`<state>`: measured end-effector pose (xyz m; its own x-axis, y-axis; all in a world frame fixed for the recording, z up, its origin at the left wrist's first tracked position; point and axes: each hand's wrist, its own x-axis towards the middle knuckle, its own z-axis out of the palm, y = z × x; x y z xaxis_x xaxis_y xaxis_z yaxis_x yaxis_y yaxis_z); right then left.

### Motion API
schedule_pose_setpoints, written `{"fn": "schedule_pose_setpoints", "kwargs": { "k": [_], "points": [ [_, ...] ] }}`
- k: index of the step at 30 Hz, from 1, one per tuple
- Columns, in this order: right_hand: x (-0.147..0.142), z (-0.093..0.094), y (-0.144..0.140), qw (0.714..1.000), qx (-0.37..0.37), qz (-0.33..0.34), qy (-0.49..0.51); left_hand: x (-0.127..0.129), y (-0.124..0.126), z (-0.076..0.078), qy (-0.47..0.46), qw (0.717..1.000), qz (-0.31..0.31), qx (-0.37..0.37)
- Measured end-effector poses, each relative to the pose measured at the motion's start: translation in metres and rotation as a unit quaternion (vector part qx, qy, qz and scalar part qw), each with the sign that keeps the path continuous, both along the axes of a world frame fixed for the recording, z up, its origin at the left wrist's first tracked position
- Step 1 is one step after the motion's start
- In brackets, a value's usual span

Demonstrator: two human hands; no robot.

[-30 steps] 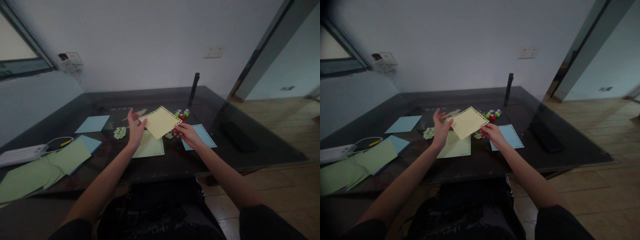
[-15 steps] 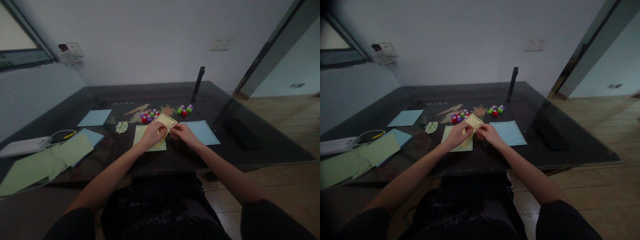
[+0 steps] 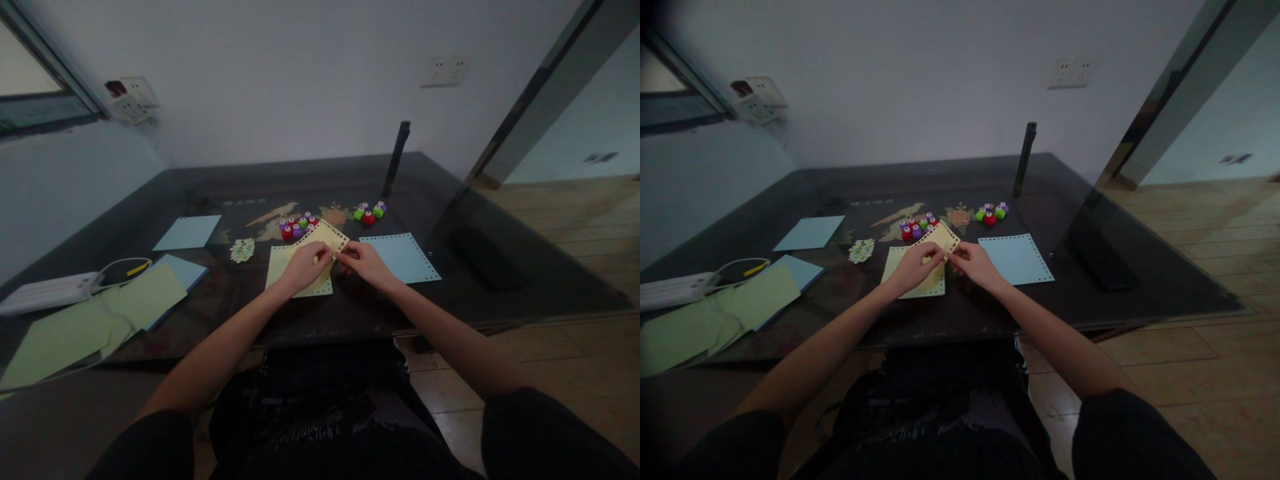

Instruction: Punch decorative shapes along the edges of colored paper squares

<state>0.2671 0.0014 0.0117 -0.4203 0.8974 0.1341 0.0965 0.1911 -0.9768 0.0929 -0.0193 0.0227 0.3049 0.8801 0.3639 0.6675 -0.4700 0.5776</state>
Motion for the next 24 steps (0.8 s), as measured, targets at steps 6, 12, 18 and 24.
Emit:
{"fn": "schedule_pose_setpoints", "kwargs": {
  "k": [6,12,18,24],
  "points": [
    [-0.0005,-0.0004,0.0004,1.000,0.005,0.004,-0.010,-0.0002,0.0009,-0.0029,-0.026,0.999,-0.014,-0.014],
    [0.0003,-0.0023,0.0009,1.000,0.004,-0.001,-0.030,0.0016,0.0001,-0.0019,-0.035,0.999,-0.018,-0.014],
    [0.0002,-0.0015,0.0005,1.000,0.013,0.001,-0.024,0.0029,-0.0018,-0.0004,-0.057,0.998,-0.022,-0.026],
    [-0.0002,-0.0026,0.0004,1.000,0.016,-0.008,-0.022,0.0036,-0.0013,-0.0017,-0.081,0.996,-0.024,-0.039]
  ]
}}
